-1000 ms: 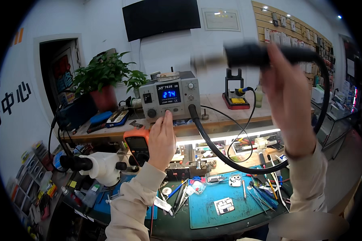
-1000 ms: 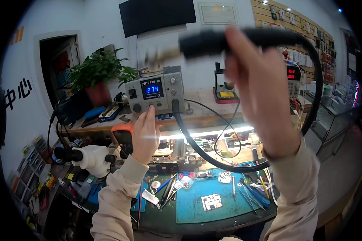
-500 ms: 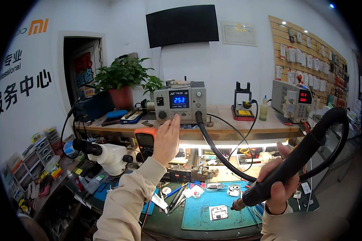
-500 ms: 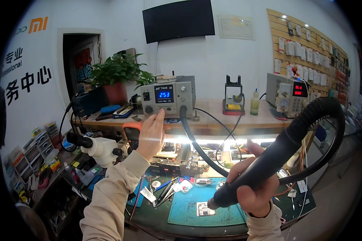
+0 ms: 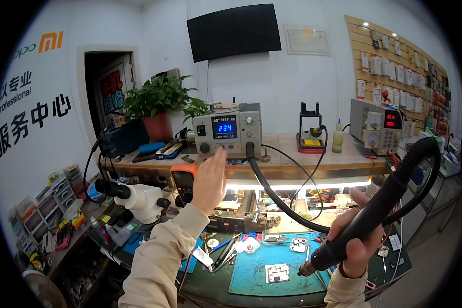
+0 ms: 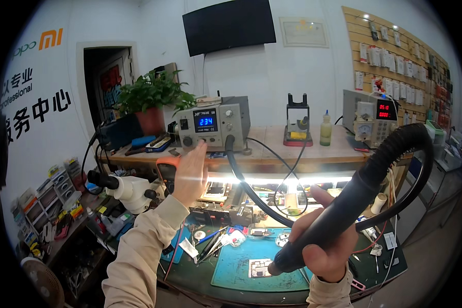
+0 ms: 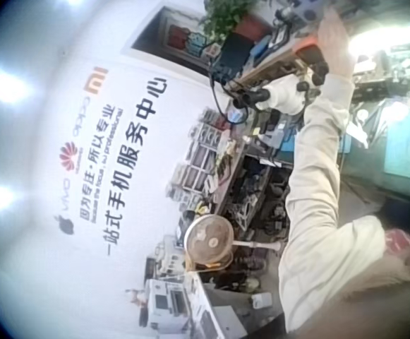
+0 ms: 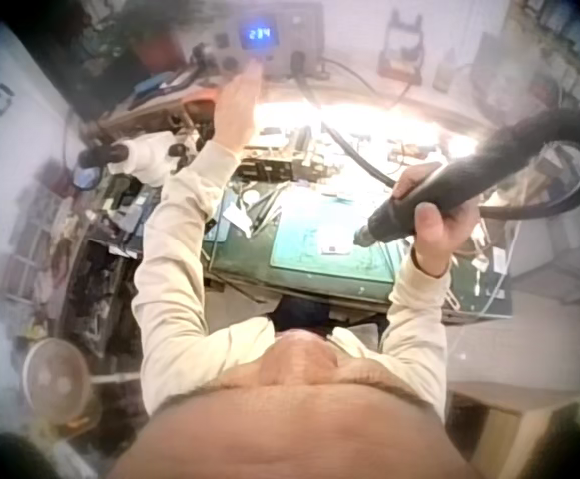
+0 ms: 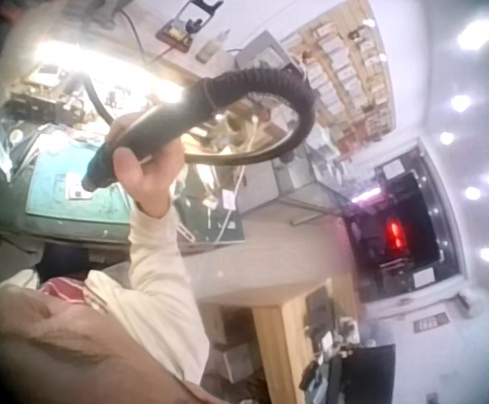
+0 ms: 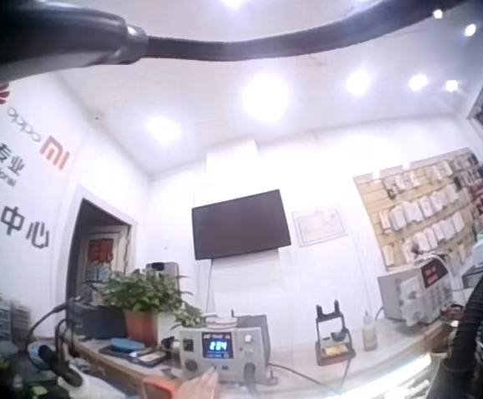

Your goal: The person applies flux to a small circuit board, then uses a hot air rework station to heat the board while holding it with tweezers. The person repeatedly applies heat to specific areas of the board.

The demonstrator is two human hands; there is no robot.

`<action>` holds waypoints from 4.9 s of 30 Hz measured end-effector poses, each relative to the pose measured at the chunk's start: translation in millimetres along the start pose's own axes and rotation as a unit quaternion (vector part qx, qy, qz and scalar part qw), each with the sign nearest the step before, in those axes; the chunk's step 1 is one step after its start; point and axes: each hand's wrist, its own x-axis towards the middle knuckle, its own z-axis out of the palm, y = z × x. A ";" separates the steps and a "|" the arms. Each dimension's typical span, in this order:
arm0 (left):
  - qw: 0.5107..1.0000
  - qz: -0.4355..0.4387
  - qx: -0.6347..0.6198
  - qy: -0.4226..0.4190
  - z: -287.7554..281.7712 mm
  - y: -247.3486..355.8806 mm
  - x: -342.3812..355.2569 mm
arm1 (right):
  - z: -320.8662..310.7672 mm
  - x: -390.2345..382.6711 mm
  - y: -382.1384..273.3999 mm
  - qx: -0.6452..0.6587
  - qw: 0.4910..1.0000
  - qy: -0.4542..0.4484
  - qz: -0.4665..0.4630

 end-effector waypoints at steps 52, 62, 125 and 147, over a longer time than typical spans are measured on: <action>0.798 -0.072 -0.494 -0.338 -21.2 174.1 -186.8 | -11.8 -94.7 103.2 -0.241 0.948 -0.166 0.125; 0.768 -0.070 -0.533 -0.349 -21.1 168.3 -187.7 | -24.6 -113.0 127.1 -0.282 0.924 -0.246 0.074; 0.671 -0.309 -0.609 -0.289 -25.4 158.5 -195.3 | -1.0 -120.3 129.5 -0.263 0.936 -0.169 0.161; 0.602 -0.408 -0.622 -0.291 -24.1 163.0 -189.9 | -4.0 -133.5 127.4 -0.312 0.924 -0.134 0.174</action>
